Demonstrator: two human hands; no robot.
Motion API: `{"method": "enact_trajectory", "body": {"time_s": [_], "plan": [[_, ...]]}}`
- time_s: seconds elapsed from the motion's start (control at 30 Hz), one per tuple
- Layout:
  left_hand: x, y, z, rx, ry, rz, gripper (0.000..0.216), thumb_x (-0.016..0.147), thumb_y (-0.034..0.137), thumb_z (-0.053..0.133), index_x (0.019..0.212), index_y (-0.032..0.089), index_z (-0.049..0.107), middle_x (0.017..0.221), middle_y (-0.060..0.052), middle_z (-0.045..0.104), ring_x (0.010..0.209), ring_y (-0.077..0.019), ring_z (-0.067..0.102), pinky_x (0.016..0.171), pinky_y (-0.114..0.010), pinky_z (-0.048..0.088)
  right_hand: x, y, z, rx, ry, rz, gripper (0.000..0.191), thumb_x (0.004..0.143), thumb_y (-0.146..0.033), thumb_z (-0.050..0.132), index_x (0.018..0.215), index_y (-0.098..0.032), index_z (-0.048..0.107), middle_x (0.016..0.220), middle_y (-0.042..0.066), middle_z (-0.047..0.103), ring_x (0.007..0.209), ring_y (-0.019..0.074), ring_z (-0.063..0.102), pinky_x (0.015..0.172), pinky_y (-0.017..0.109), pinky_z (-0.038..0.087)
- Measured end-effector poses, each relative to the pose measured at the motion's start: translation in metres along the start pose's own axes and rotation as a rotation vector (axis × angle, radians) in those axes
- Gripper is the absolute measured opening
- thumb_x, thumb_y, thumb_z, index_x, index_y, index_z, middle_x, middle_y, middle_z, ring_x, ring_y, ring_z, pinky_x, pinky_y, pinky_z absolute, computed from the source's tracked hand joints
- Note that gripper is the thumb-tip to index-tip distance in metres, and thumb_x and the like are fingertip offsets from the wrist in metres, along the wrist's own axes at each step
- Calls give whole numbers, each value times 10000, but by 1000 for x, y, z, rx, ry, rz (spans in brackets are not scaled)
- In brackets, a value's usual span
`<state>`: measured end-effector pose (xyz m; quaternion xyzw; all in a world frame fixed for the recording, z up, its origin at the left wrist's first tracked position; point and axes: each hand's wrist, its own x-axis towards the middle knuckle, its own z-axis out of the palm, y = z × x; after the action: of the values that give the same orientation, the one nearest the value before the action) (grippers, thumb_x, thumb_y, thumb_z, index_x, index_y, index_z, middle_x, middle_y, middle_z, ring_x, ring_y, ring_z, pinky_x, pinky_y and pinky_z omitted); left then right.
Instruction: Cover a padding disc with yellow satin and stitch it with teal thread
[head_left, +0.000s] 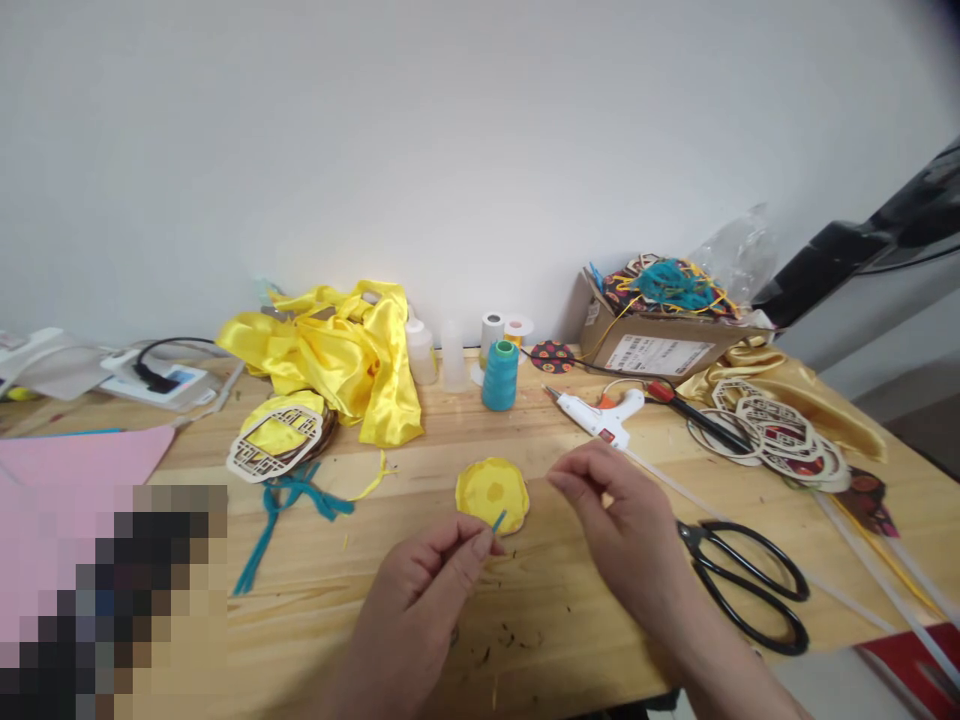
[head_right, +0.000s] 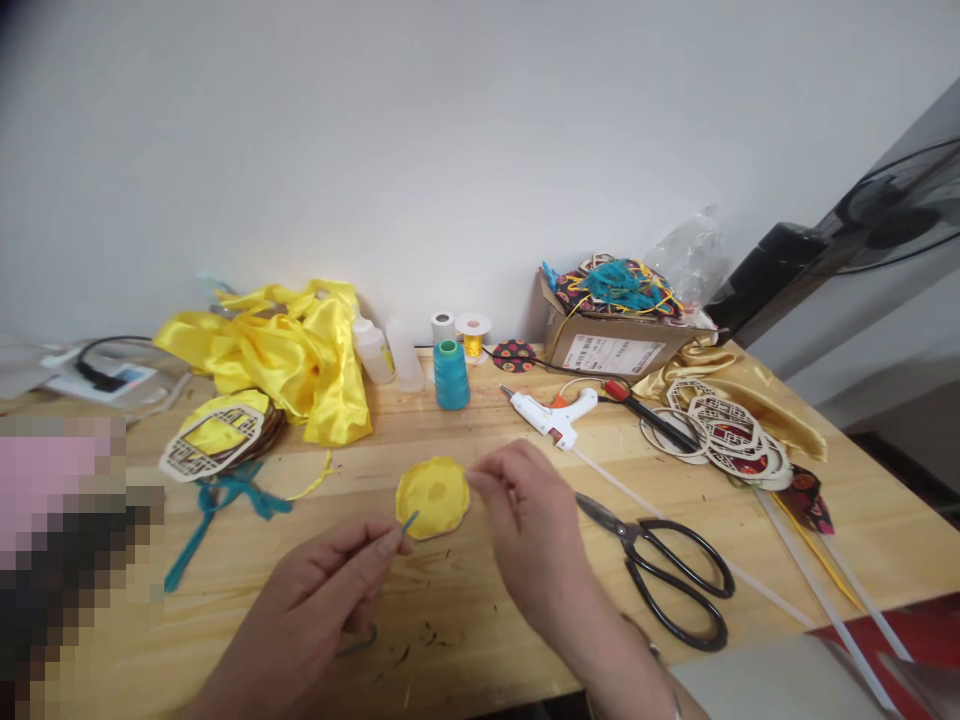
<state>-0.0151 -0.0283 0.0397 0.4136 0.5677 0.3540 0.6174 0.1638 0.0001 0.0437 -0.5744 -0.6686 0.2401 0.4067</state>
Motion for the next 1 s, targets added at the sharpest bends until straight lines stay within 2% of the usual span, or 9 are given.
{"method": "enact_trajectory", "body": {"time_s": [0.07,0.13,0.2,0.27,0.43,0.7,0.87,0.93,1.0], "plan": [[2,-1,0,-70,50,-13,211,766,387,628,759,185,687,471,79,367,417,-65,284,393,-173,207,2,10,-6,-209,-17,-22,153,854,-174,516,733,-178,609,756,26,586,756,167,533,699,289,413],[3,-2,0,-134,92,-26,215,752,388,643,762,176,684,470,82,373,412,-59,294,388,-165,212,-1,16,-9,-396,-131,-21,162,845,-139,519,741,-178,637,764,39,596,783,188,530,707,303,409],[4,-2,1,-172,112,-30,216,747,386,651,760,172,678,468,85,373,413,-56,299,384,-157,213,-6,19,-8,-528,-231,-20,180,834,-107,524,730,-178,652,755,45,601,777,197,522,690,304,406],[4,-3,1,-206,106,-31,210,755,380,648,763,172,672,464,91,361,412,-52,289,382,-153,207,-12,20,-7,-601,-272,-40,184,831,-95,526,730,-178,654,763,48,606,781,201,513,685,304,400],[4,-3,-1,-263,102,-22,199,754,364,657,760,165,664,451,96,353,410,-48,282,387,-157,205,-21,27,-5,-726,-272,-73,177,817,-70,534,764,-182,660,807,62,617,799,217,497,693,320,373],[6,-2,0,-234,105,-7,214,759,378,652,797,168,672,464,91,366,419,-55,298,394,-168,215,-22,33,0,-908,-293,-121,203,788,-37,523,690,-182,625,793,79,624,774,242,518,640,343,325],[5,0,0,-175,116,13,260,737,404,670,829,162,699,458,84,386,419,-57,296,391,-173,210,-24,35,1,-840,-259,-138,209,781,-26,494,657,-169,584,741,89,610,738,229,523,642,334,365],[4,1,0,-175,133,17,267,723,408,684,816,160,713,457,84,382,420,-55,290,389,-173,212,-23,31,-1,-699,-248,-78,188,804,-68,493,665,-172,564,724,60,598,716,196,526,641,305,389],[4,1,1,-179,142,12,261,711,406,696,804,164,725,463,80,390,421,-55,290,387,-173,211,-22,23,-4,-425,-259,41,170,825,-124,488,675,-179,544,702,22,579,674,159,519,607,266,399]]}}
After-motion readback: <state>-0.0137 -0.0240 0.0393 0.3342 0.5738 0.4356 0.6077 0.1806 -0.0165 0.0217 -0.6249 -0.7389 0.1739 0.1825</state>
